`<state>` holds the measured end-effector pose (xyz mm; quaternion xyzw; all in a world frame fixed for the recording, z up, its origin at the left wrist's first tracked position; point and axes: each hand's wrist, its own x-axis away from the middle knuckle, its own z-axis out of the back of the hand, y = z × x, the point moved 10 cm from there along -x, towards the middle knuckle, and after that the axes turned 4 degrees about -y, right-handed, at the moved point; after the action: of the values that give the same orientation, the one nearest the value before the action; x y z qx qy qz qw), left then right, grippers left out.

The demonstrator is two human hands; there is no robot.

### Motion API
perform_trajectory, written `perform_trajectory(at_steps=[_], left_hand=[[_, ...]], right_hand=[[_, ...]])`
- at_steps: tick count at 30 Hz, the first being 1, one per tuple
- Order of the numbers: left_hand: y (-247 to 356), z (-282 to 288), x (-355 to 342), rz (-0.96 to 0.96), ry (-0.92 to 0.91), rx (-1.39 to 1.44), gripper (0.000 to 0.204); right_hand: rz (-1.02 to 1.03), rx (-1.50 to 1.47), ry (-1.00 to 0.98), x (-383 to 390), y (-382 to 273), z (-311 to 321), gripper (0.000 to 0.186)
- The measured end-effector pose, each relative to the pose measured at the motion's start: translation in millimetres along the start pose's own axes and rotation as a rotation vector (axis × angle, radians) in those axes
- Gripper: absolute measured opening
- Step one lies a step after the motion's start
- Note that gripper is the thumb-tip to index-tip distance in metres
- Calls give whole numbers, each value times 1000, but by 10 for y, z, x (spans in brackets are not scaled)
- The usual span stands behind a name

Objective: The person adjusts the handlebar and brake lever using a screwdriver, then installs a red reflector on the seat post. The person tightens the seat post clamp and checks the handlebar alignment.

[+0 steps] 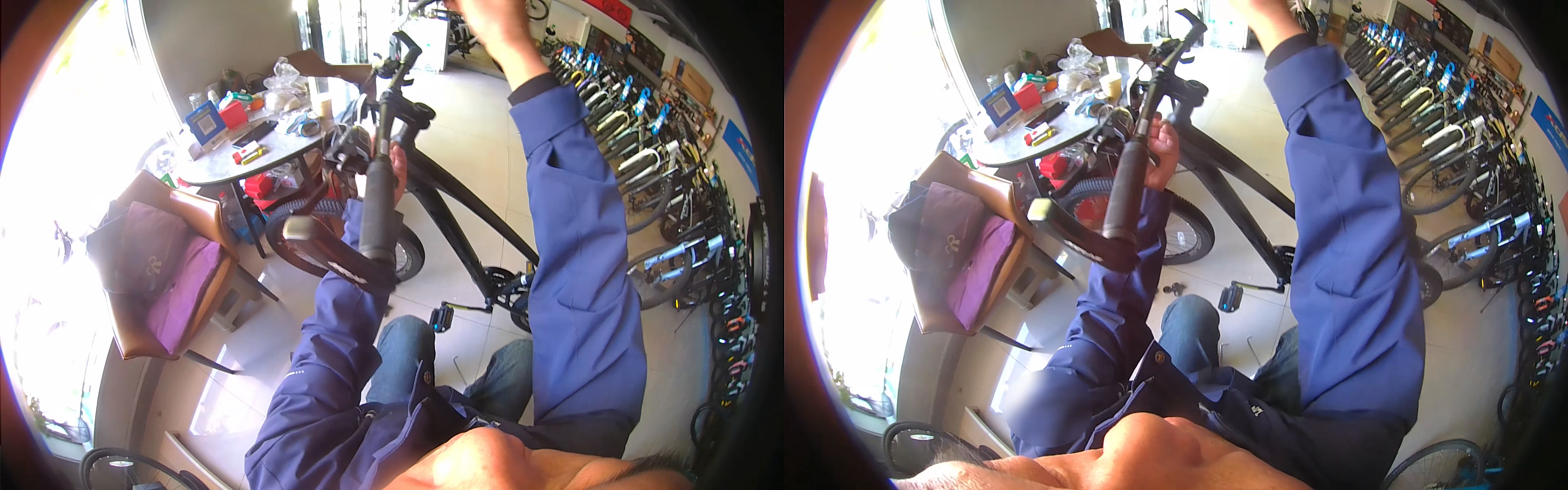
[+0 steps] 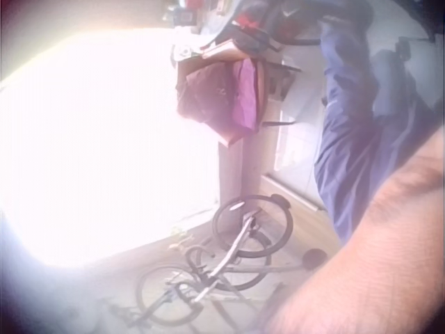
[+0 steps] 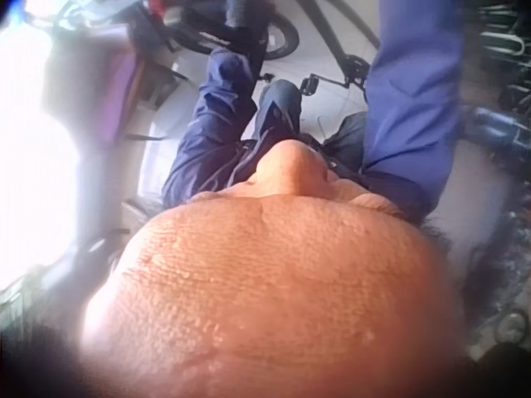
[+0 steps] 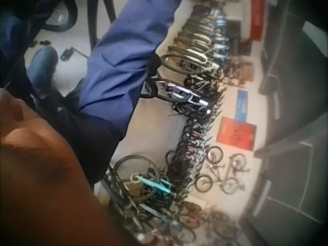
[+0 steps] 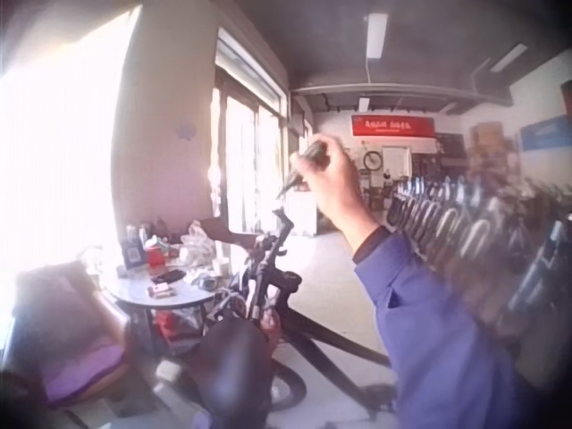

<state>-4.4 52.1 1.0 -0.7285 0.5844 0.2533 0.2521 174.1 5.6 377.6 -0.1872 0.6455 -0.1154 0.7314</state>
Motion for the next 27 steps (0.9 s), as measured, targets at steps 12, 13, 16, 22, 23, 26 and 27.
perform_trajectory(at_steps=[12, 13, 16, 22, 23, 26, 27], left_hand=[[514, 1211, 4782, 388, 907, -499, 14], [638, 1305, 5408, 374, 1125, -413, 15], [1040, 1153, 6882, 394, 1438, -773, 22], [1398, 1074, 8269, 1363, 1161, -1762, 51], [1406, 1149, 8448, 1413, 1087, -1780, 53], [1435, 1340, 9050, 1670, 917, -1785, 58], [1411, 1400, 9153, 1688, 807, -1802, 59]], right_hand=[[-982, -212, 48, 5210, 699, 2098, 32], [-1160, -118, 173, 5774, 751, 2298, 28], [-1059, -402, 424, 6480, 620, 2735, 28], [-940, -289, 284, 6603, 562, 2976, 45], [-935, -273, 269, 6583, 579, 2951, 46], [-887, -262, 321, 6531, 568, 2911, 45], [-855, -258, 337, 6502, 544, 2899, 45]])
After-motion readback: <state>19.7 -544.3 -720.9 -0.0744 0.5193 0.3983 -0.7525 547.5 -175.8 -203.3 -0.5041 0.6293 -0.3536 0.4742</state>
